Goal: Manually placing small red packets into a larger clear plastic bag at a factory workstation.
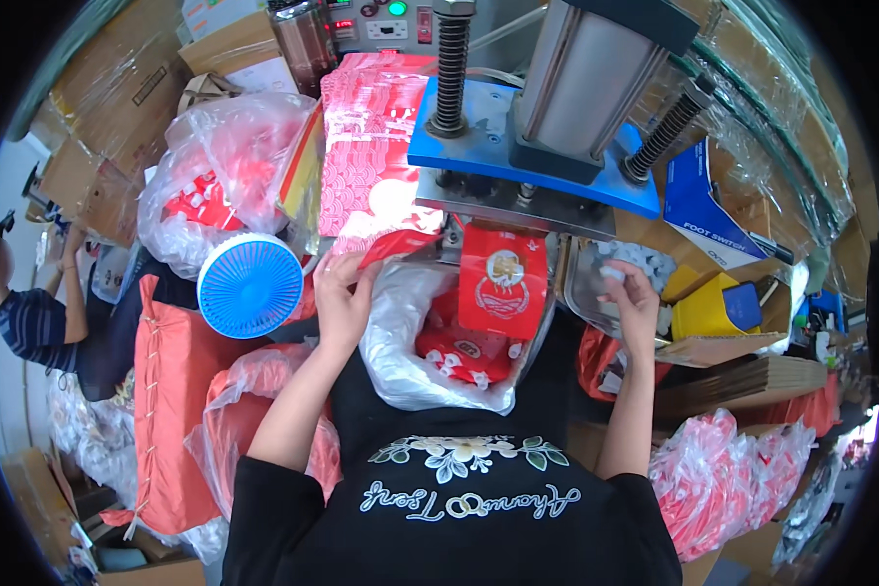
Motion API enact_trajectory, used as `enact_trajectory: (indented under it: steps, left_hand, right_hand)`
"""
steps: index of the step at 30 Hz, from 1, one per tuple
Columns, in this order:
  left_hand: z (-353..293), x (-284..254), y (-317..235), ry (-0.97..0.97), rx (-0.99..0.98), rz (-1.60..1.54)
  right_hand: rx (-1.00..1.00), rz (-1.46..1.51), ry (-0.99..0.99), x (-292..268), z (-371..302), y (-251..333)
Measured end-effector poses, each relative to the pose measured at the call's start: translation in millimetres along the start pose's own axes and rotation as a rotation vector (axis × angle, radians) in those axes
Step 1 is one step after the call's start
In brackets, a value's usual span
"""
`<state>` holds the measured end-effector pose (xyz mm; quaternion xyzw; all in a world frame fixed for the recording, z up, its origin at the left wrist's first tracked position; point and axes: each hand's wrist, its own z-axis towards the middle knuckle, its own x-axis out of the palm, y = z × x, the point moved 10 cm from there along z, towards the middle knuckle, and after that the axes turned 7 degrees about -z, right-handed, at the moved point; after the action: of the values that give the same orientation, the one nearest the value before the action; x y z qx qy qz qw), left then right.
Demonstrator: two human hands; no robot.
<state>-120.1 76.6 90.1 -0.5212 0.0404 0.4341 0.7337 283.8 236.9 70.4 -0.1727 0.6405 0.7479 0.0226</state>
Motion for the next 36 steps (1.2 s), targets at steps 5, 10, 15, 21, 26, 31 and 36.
enact_trajectory:
  steps: [5,10,15,21,26,31,36]
  left_hand:
    - [-36,45,-8,0.178,-0.304,-0.529]
    - [-78,89,-20,0.376,-0.324,-0.703]
    - [-80,106,-22,0.451,-0.299,-0.679]
    - [-50,136,-9,0.288,-0.694,-0.921]
    - [-37,153,-24,0.258,-0.887,-1.109]
    - [-17,145,-5,0.329,-0.727,-0.934]
    - [44,40,-24,-0.067,0.153,0.298]
  right_hand:
    - [-0.193,-0.285,0.064,67,-17,82]
    - [-0.236,-0.428,0.426,125,-38,104]
    - [-0.002,-0.111,0.517,138,-40,70]
    - [-0.125,-0.64,-0.049,30,5,69]
    - [-0.073,-1.05,-0.158,-37,31,3]
    - [-0.029,-1.097,-0.13,-21,32,-23]
    - [-0.061,-1.056,-0.085,-25,19,-15]
